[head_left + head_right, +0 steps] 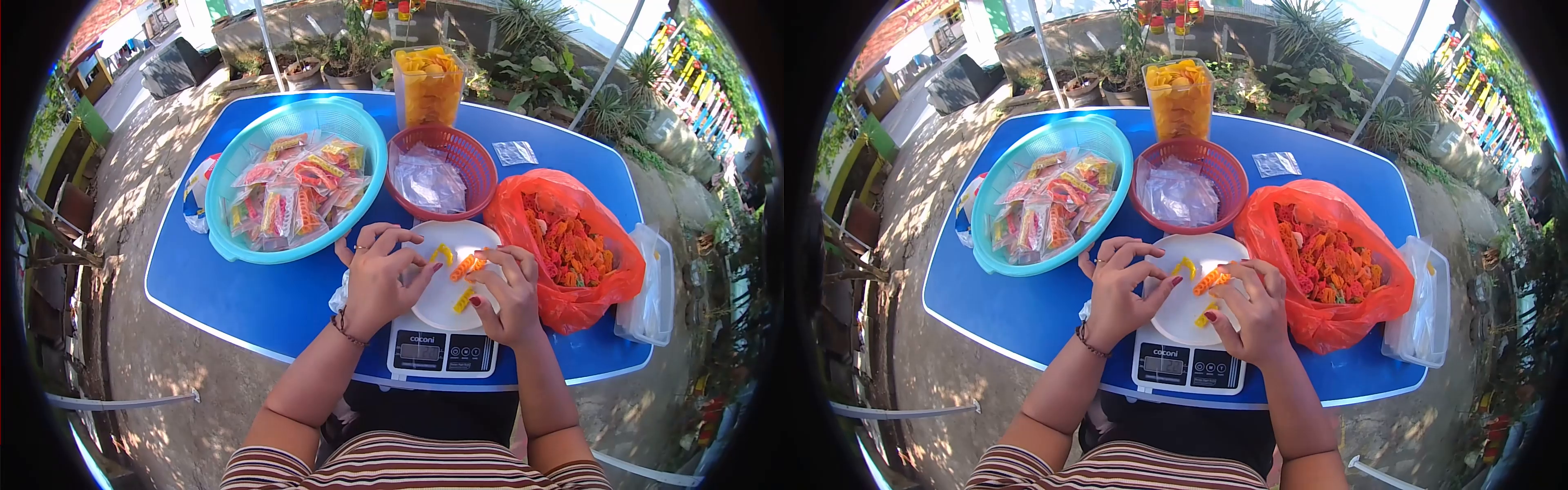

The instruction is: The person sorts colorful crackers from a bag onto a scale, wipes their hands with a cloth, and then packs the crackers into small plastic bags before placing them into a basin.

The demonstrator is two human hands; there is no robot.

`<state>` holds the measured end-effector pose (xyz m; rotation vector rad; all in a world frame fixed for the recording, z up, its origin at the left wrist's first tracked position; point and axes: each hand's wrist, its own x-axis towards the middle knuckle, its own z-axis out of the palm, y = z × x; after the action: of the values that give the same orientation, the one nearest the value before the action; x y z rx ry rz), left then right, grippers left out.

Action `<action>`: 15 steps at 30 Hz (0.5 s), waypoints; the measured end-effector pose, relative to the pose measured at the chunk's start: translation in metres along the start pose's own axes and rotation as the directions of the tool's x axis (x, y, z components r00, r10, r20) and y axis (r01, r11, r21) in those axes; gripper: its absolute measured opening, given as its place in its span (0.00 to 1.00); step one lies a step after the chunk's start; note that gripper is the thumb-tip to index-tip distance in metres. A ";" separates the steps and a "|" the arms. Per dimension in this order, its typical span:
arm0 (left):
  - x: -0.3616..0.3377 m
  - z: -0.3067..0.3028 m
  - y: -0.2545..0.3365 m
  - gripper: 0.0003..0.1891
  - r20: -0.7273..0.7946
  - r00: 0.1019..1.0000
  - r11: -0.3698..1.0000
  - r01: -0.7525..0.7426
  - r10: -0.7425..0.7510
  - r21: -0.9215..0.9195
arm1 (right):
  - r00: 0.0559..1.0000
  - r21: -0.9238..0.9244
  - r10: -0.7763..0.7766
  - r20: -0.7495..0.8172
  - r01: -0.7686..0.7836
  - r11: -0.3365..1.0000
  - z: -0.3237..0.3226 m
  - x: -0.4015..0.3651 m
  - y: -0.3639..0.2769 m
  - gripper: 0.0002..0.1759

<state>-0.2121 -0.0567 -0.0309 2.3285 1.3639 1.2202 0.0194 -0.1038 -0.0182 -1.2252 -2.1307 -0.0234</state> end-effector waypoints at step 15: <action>0.003 -0.005 0.005 0.11 0.087 0.995 0.997 -0.052 0.056 -0.049 | 0.999 -0.059 0.036 -0.015 -0.037 0.998 0.000 0.000 0.003 0.15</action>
<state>-0.2115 -0.0582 -0.0229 2.3717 1.2379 1.1357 0.0217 -0.1027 -0.0192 -1.2945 -2.1090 -0.0792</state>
